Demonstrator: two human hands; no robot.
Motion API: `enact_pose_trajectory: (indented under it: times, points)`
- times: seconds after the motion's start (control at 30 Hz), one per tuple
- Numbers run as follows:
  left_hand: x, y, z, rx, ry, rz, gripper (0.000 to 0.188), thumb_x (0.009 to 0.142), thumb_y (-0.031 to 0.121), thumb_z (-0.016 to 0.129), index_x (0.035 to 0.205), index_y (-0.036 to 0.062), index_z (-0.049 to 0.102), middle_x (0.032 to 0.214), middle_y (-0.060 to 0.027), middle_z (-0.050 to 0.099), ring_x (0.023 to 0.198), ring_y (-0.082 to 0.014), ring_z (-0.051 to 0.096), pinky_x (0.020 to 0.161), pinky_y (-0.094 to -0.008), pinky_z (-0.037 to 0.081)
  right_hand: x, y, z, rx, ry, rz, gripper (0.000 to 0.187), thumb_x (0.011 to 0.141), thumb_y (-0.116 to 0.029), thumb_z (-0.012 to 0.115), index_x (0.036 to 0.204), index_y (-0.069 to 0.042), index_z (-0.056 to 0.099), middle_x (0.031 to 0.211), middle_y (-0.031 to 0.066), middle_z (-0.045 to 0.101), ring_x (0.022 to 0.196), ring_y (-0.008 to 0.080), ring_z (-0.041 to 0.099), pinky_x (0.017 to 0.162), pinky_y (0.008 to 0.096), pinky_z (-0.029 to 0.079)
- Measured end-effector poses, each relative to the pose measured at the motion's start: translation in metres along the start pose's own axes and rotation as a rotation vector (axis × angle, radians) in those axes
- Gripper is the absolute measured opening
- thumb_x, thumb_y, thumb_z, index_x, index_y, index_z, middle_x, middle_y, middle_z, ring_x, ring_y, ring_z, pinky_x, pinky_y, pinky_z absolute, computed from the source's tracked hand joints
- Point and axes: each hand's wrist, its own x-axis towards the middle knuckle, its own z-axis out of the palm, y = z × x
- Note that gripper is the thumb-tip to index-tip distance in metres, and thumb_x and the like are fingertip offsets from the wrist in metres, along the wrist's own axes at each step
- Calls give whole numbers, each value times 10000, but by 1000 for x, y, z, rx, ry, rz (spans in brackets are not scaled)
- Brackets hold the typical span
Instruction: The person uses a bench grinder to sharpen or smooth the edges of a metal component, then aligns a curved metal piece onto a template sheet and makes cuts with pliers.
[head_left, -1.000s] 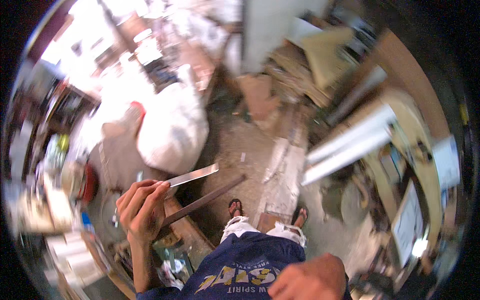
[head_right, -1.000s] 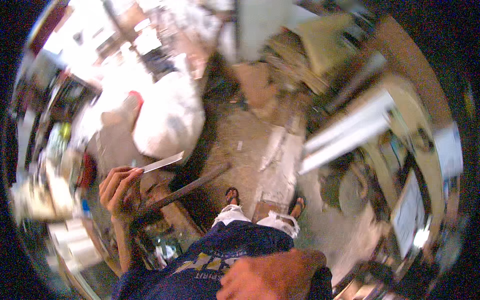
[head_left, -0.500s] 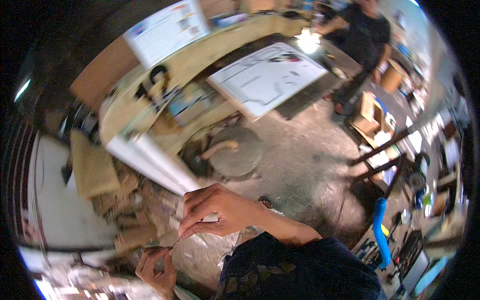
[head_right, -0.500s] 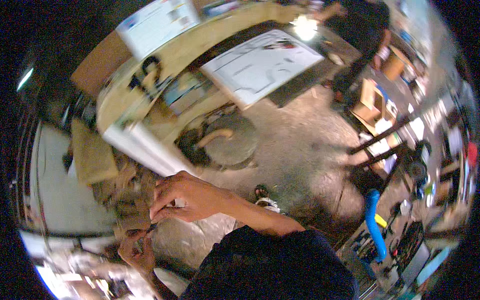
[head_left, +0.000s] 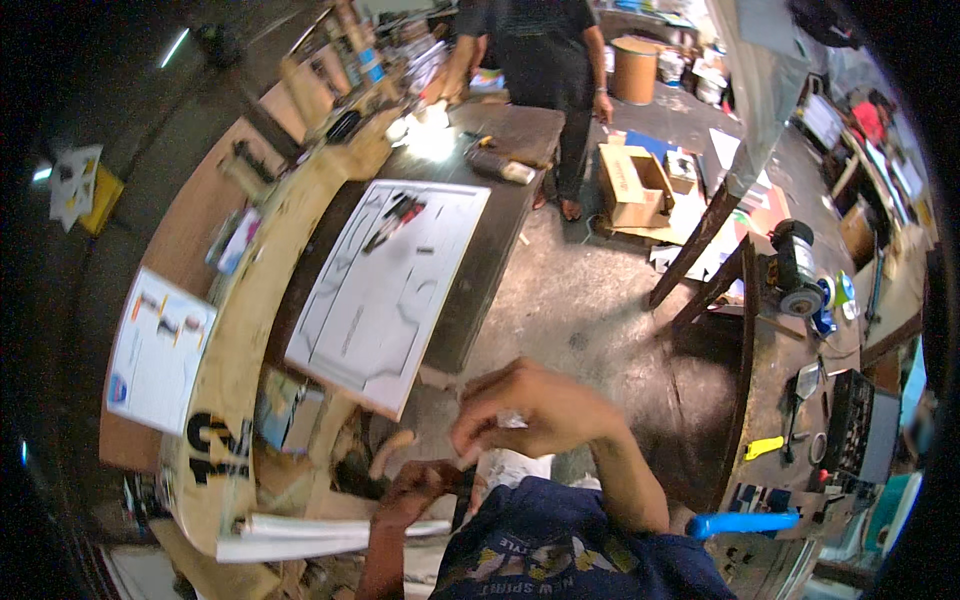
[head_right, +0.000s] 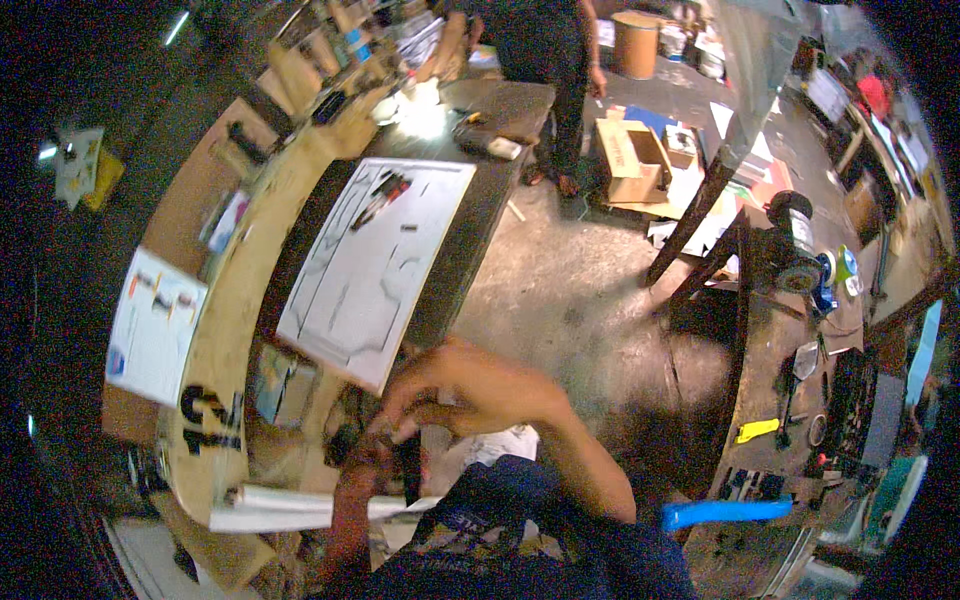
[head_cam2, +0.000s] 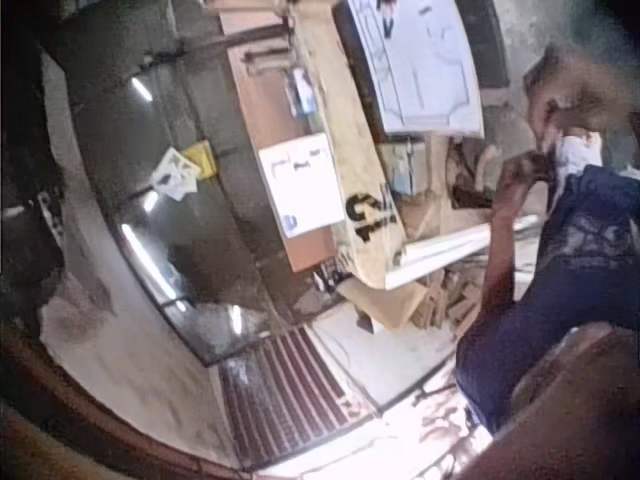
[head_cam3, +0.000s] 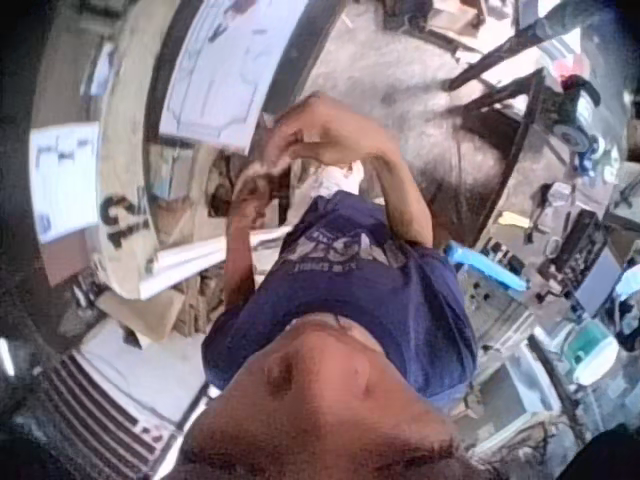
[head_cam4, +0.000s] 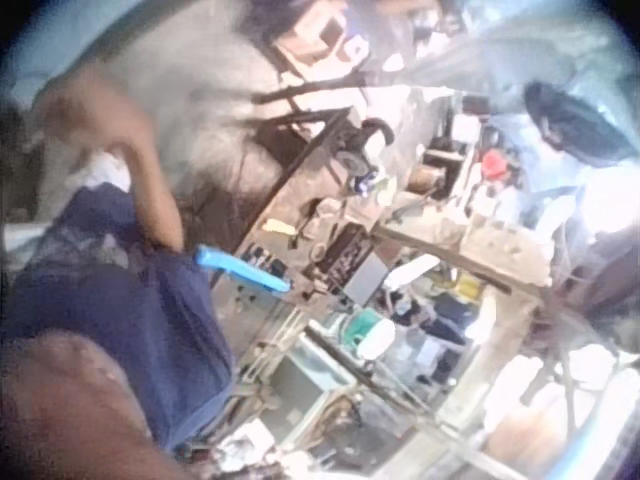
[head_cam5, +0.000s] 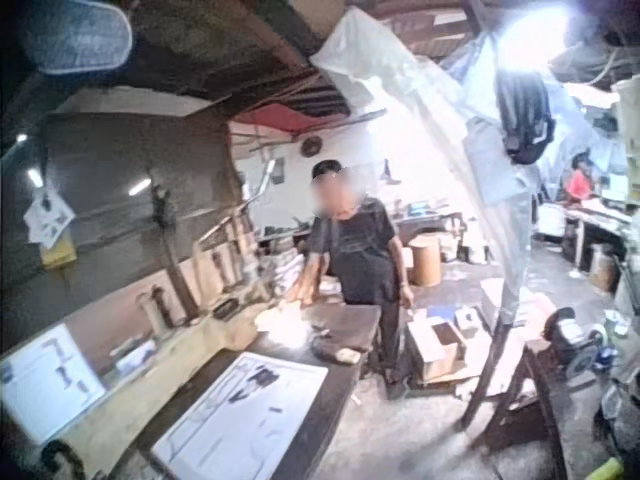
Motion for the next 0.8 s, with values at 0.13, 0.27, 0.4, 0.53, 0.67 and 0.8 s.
enact_pose_trajectory:
  times: [0.13,0.27,0.4,0.53,0.67,0.8]
  points:
    - [121,9,-10,138,-89,-73,250,926,193,740,1044,-12,658,938,-63,661,829,-122,607,710,-293,492,-18,19,-81,-41,239,182,311,755,-68,836,1048,-33,738,1000,94,734,857,202,688,736,319,528]
    - [229,37,23,472,-14,240,135,913,83,737,986,0,660,892,-58,660,817,-107,624,707,-271,500,-17,48,-155,164,591,371,689,713,-116,890,1334,-11,610,1227,128,685,1051,193,671,895,330,552]
    - [325,73,68,517,-111,258,68,926,33,703,953,-24,678,888,-87,696,802,-122,670,716,-271,540,-19,70,-198,114,830,661,520,813,-128,835,1268,32,642,1105,127,715,961,157,670,819,292,556]
    - [392,84,109,642,-259,362,81,901,26,725,895,-43,685,814,-93,698,746,-114,662,666,-267,536,-43,85,-210,-4,1286,704,219,887,-137,780,1014,38,750,823,48,726,678,69,610,592,204,465]
    - [430,69,146,602,-357,414,90,909,47,726,910,-37,693,807,-93,698,728,-121,660,649,-270,521,-84,88,-231,-112,1550,698,169,886,-128,776,938,32,762,793,46,718,670,81,622,597,214,478]
    - [443,49,192,610,-409,378,65,904,19,717,915,-42,697,836,-103,716,740,-114,666,652,-261,516,-122,69,-254,-197,1578,666,167,869,-147,792,901,16,771,796,40,721,674,95,644,608,232,496]
